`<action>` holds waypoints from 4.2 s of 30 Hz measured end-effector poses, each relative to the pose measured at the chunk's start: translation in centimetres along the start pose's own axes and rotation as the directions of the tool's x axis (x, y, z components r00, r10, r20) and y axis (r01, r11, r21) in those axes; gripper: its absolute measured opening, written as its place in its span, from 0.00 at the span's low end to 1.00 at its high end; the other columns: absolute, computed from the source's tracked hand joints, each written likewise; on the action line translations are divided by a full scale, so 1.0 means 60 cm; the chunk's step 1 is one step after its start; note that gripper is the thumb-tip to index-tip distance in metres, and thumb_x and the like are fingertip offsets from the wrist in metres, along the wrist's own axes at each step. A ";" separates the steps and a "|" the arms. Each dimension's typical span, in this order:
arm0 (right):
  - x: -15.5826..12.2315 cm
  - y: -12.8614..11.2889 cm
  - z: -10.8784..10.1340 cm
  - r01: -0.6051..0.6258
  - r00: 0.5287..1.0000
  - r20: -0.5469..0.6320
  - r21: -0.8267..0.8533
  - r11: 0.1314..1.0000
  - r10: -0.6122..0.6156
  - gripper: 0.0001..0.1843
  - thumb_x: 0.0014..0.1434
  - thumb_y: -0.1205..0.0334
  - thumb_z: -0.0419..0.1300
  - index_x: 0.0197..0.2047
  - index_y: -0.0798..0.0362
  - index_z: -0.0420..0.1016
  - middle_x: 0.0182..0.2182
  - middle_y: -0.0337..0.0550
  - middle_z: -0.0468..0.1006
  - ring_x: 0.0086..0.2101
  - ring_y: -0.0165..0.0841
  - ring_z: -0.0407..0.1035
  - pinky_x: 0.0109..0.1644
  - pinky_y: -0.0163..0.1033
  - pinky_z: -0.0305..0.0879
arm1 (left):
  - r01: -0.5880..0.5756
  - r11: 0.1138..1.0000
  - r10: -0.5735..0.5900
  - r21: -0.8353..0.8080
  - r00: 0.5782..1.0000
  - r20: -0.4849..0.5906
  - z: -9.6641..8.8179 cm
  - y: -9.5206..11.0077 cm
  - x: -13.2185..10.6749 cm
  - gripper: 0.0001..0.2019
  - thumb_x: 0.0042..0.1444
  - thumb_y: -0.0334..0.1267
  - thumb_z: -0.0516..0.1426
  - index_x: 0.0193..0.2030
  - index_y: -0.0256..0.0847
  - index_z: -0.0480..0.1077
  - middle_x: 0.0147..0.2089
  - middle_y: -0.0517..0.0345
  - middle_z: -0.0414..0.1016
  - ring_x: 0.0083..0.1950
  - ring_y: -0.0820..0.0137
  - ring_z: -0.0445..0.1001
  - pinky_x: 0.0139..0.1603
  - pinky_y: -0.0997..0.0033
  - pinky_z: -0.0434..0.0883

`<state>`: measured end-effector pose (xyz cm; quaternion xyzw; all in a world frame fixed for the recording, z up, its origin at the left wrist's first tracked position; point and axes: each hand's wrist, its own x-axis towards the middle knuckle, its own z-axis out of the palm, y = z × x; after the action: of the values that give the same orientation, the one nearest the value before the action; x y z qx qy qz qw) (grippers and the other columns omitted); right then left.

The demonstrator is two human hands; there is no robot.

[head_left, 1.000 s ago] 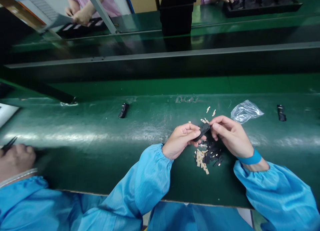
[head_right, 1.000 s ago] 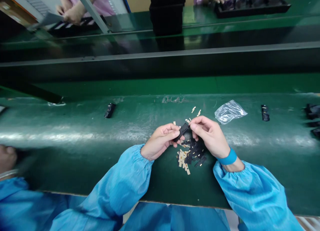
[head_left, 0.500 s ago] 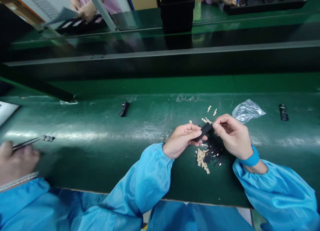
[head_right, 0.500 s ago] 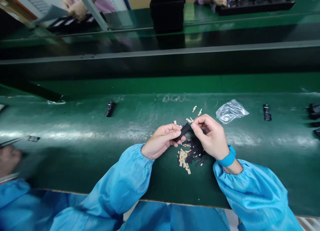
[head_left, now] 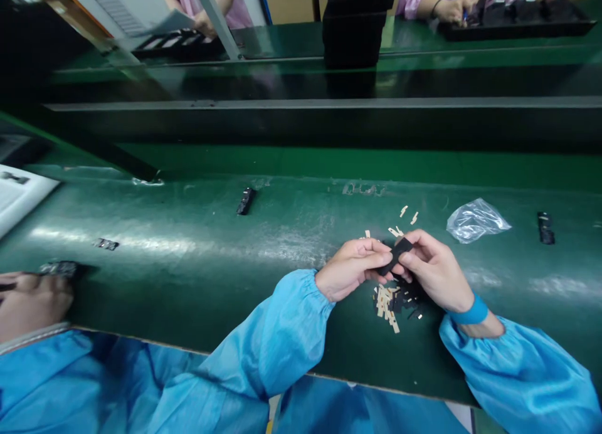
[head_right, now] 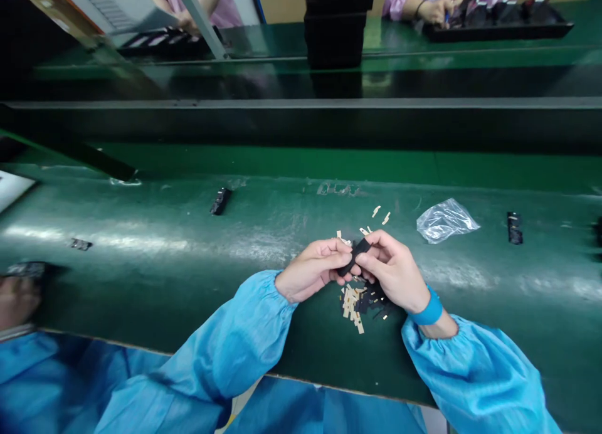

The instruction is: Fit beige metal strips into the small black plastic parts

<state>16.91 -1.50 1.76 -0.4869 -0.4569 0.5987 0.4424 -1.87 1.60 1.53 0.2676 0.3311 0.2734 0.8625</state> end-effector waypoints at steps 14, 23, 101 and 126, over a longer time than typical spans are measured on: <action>0.035 -0.002 -0.035 -0.136 0.988 -0.081 -0.070 0.988 0.130 0.17 0.56 0.48 0.73 0.31 0.50 0.74 0.19 0.38 0.71 0.21 0.30 0.65 0.23 0.36 0.63 | -0.221 0.923 0.263 0.315 0.960 -0.097 -0.024 -0.004 0.038 0.25 0.47 0.49 0.73 0.46 0.35 0.77 0.36 0.51 0.82 0.35 0.69 0.80 0.45 0.63 0.77; 0.128 -0.029 -0.115 -0.004 0.929 -0.361 0.207 0.978 0.081 0.10 0.53 0.57 0.75 0.32 0.51 0.81 0.28 0.49 0.78 0.22 0.31 0.68 0.19 0.40 0.58 | 0.250 0.206 0.926 0.946 0.263 -0.271 -0.179 0.161 -0.057 0.13 0.67 0.37 0.55 0.54 0.39 0.75 0.57 0.43 0.78 0.60 0.55 0.73 0.66 0.54 0.65; 0.018 0.013 -0.026 0.450 0.838 0.073 -0.654 0.608 -0.541 0.13 0.69 0.64 0.60 0.50 0.44 0.84 0.42 0.45 0.83 0.41 0.38 0.78 0.47 0.46 0.76 | -0.197 0.505 0.430 0.840 0.901 -0.047 -0.007 0.017 0.015 0.11 0.66 0.45 0.56 0.48 0.40 0.72 0.45 0.55 0.78 0.44 0.68 0.75 0.46 0.67 0.70; 0.009 0.015 -0.001 0.229 0.953 -0.035 -0.571 0.788 -0.302 0.10 0.66 0.54 0.63 0.38 0.50 0.79 0.32 0.44 0.82 0.31 0.35 0.75 0.35 0.41 0.72 | -0.142 0.375 0.480 0.916 0.875 -0.061 -0.008 -0.001 0.009 0.10 0.65 0.43 0.56 0.35 0.41 0.70 0.27 0.64 0.67 0.29 0.73 0.65 0.31 0.71 0.62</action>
<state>16.82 -1.15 0.77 -0.5620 -0.6478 0.3383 0.3873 -1.85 2.05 0.95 0.6901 0.5006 0.2566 0.4553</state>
